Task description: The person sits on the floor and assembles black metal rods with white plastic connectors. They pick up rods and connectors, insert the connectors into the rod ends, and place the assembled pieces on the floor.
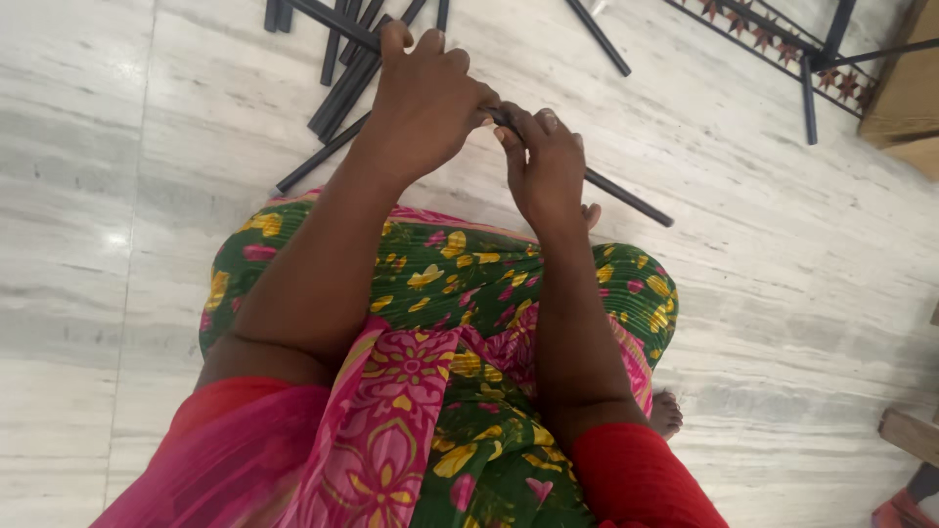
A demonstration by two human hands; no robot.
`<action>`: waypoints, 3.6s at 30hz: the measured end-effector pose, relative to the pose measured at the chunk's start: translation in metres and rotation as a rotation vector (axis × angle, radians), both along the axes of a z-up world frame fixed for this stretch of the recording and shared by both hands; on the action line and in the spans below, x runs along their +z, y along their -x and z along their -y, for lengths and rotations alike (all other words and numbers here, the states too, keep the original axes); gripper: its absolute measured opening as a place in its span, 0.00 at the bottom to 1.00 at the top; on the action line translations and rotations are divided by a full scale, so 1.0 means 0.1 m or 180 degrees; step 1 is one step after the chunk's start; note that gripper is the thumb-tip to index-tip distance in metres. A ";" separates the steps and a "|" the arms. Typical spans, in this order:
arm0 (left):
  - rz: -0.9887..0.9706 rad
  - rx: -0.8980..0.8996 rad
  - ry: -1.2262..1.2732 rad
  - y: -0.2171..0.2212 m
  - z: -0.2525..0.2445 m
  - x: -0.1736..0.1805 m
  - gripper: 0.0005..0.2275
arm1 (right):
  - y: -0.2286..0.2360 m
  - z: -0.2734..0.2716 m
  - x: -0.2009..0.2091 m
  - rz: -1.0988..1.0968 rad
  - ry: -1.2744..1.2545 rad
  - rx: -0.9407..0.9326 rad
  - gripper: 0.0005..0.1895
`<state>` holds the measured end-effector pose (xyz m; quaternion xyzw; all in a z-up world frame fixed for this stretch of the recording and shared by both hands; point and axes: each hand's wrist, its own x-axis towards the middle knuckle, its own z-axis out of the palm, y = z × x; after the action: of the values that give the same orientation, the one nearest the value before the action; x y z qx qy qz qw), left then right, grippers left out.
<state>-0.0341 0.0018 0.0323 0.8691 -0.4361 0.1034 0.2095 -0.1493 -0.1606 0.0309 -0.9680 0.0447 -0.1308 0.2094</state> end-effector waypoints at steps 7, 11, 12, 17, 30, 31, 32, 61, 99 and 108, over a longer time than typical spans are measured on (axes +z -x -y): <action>-0.0508 -0.0137 -0.0054 -0.10 -0.06 -0.15 0.10 | -0.07 0.03 -0.20 0.0163 -0.0279 0.0138 0.10; -0.1086 0.0187 0.0160 -0.33 -0.36 -0.22 0.12 | -0.25 0.15 -0.41 0.0035 -0.0475 0.0189 0.07; -0.0970 0.0429 0.0145 -0.40 -0.47 -0.26 0.13 | -0.30 0.16 -0.49 -0.0147 -0.0624 0.0142 0.07; -0.1107 0.1318 -0.0099 -0.69 -0.91 -0.54 0.08 | -0.65 0.29 -1.00 -0.0183 -0.0729 0.0059 0.07; -0.1446 0.1586 0.0194 -0.96 -0.87 -0.91 0.24 | -1.33 0.98 -2.03 -0.0632 -0.0027 -0.0916 0.45; -0.1358 0.1557 0.0173 -0.96 -0.88 -0.86 0.23 | -1.38 1.20 -2.04 -0.0768 0.0265 -0.1104 0.50; -0.1290 0.1513 0.0154 -0.96 -0.89 -0.81 0.22 | -1.38 1.41 -2.04 -0.0924 0.0568 -0.1302 0.57; -0.0960 0.1808 0.1121 -0.98 -1.08 -0.42 0.19 | -1.07 -0.02 -1.57 -0.0301 0.0149 -0.0231 0.50; -0.1259 0.1640 0.1389 -0.98 -1.19 -0.27 0.20 | -3.11 0.02 -2.08 0.0027 0.0581 0.0303 0.08; -0.1373 0.1629 0.1320 -0.98 -1.14 -0.26 0.20 | -2.66 0.20 -1.91 0.0809 0.0993 0.0565 0.34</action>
<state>0.0640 0.1157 0.0065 0.8907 -0.1211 0.0532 0.4349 0.1163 -0.1804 -0.1606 -0.9645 -0.0882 -0.2383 0.0717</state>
